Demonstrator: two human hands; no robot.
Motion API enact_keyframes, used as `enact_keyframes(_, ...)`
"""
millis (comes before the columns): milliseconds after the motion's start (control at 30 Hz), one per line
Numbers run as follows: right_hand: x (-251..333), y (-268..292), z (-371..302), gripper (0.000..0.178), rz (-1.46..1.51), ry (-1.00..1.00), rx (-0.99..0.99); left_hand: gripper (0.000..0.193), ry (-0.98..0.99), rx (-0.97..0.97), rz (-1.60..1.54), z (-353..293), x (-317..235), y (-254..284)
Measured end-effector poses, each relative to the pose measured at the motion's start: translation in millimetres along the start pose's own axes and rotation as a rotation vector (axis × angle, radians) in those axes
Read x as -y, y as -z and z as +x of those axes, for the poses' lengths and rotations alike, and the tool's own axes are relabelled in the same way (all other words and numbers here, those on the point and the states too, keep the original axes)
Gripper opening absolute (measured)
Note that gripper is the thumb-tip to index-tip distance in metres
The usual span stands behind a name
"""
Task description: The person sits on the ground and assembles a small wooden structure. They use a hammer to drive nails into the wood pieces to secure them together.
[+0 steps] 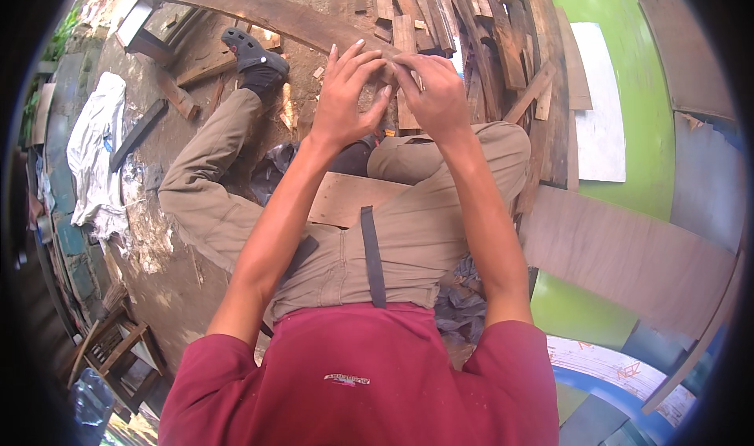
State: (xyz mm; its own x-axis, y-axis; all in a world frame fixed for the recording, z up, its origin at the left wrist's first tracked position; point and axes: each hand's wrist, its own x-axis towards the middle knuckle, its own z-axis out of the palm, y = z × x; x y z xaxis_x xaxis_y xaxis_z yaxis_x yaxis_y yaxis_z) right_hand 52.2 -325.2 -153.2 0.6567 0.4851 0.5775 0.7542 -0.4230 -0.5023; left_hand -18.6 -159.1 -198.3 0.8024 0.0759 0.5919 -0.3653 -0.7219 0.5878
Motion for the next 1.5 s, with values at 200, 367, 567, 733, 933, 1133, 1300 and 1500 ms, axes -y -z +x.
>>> enact_keyframes(200,-1,0,0,0.014,0.013,0.018,-0.014,0.026,0.011,-0.029,-0.110,16,3,0)
enact_keyframes(367,-7,-3,-5,0.013,0.002,0.059,-0.057,0.015,0.034,-0.001,-0.144,17,7,-1)
enact_keyframes(567,-12,-1,2,0.012,0.015,0.085,-0.054,0.013,0.008,0.017,-0.139,25,14,-9)
enact_keyframes(733,-20,4,3,0.016,0.052,0.086,-0.043,0.013,0.021,0.049,-0.133,32,11,-9)
enact_keyframes(933,-37,-1,-2,0.030,0.511,-0.287,-0.205,0.014,0.074,0.086,-0.077,31,7,-3)
enact_keyframes(1133,-161,-45,-27,0.036,0.379,-0.839,-0.013,0.015,0.068,0.089,-0.071,28,7,-4)
enact_keyframes(1300,-226,-117,-36,0.040,0.140,-0.704,0.613,0.017,0.095,0.113,-0.062,26,6,1)
enact_keyframes(1500,-256,-227,-27,0.031,-0.219,-0.400,0.810,0.024,0.131,0.204,-0.023,21,0,12)
